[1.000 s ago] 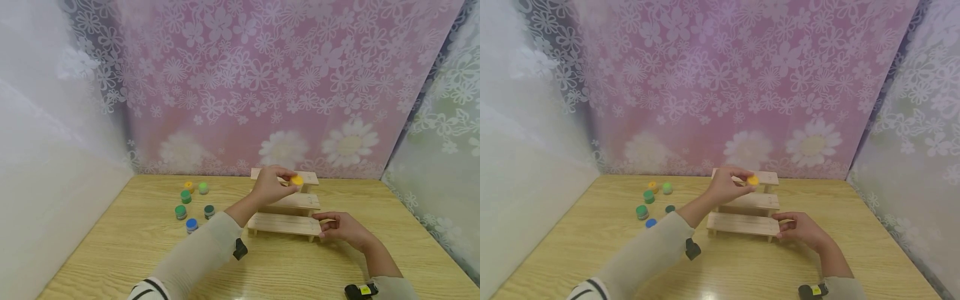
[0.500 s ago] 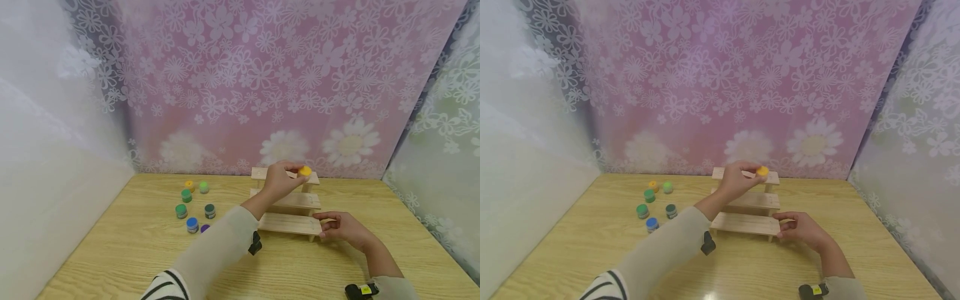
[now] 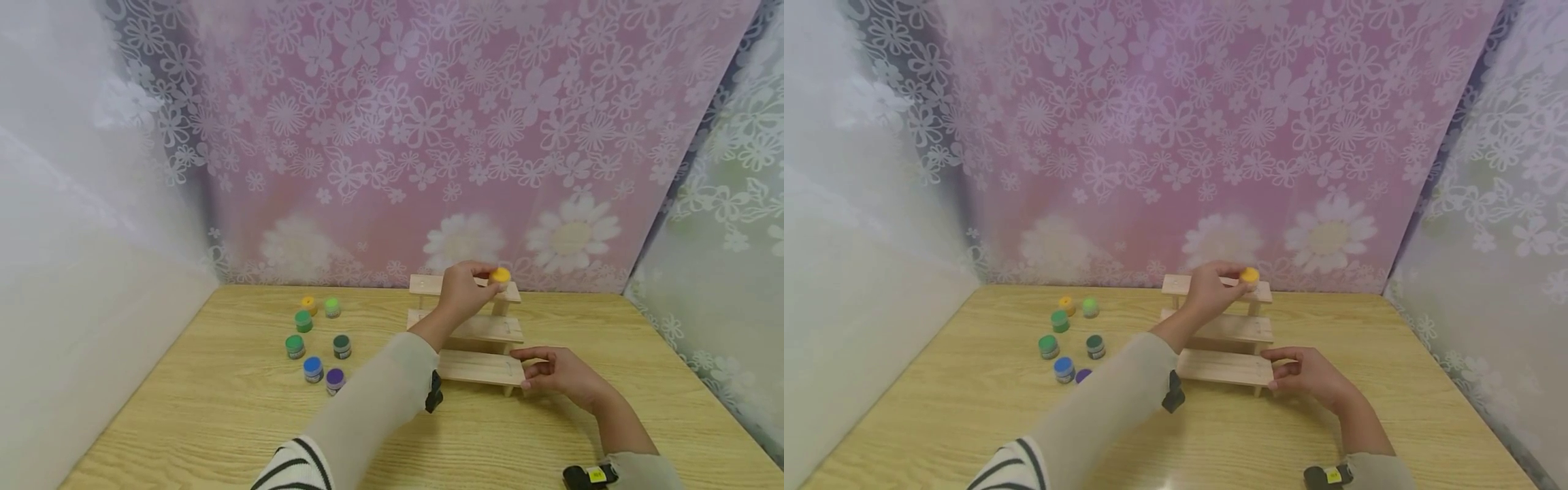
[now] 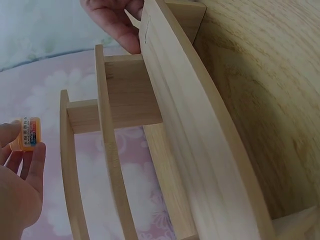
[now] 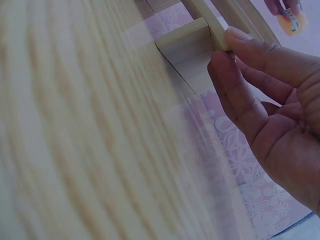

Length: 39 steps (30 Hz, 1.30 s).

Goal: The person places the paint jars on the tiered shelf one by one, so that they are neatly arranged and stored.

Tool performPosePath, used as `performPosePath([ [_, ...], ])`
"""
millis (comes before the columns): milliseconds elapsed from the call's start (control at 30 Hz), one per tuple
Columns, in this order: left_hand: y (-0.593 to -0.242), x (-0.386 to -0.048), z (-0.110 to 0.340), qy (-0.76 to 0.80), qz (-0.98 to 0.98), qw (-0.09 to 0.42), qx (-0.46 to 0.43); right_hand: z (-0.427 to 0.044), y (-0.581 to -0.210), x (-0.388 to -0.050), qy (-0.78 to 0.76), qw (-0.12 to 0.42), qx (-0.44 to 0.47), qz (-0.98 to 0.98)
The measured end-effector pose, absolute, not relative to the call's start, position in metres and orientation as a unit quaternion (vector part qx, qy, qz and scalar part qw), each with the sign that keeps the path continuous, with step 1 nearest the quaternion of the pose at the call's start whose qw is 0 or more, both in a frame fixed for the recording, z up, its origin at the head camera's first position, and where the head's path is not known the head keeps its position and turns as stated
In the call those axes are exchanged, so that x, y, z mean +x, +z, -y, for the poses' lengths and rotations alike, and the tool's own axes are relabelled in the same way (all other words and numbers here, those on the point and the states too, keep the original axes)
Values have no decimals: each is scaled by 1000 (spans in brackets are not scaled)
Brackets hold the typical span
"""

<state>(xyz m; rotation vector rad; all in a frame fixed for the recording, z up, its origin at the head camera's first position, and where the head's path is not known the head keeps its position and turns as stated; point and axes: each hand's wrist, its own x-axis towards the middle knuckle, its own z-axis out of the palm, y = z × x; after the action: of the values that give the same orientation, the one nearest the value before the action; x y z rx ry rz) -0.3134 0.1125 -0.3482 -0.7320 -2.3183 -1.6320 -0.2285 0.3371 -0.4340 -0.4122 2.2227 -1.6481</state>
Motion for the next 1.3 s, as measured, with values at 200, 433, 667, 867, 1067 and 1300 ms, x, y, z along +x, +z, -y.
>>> performPosePath([
  [200,-352,-316,-115,-554,795,100,-226,-336,-433,-228,-581,174,-150,-781],
  [433,-356,-319,-118,-553,805,80,-201,-336,-430,-229,-576,170,-151,-785],
  [667,-353,-323,-122,-543,812,80,-201,-337,-429,-232,-570,163,-151,-791],
  [867,-354,-325,-124,-541,816,82,-185,-337,-430,-234,-573,165,-153,-788],
  [1067,-357,-325,-121,-548,809,77,-200,-336,-429,-234,-572,171,-149,-788],
  [1300,-354,-322,-108,-563,795,72,-214,-335,-433,-230,-565,164,-143,-796],
])
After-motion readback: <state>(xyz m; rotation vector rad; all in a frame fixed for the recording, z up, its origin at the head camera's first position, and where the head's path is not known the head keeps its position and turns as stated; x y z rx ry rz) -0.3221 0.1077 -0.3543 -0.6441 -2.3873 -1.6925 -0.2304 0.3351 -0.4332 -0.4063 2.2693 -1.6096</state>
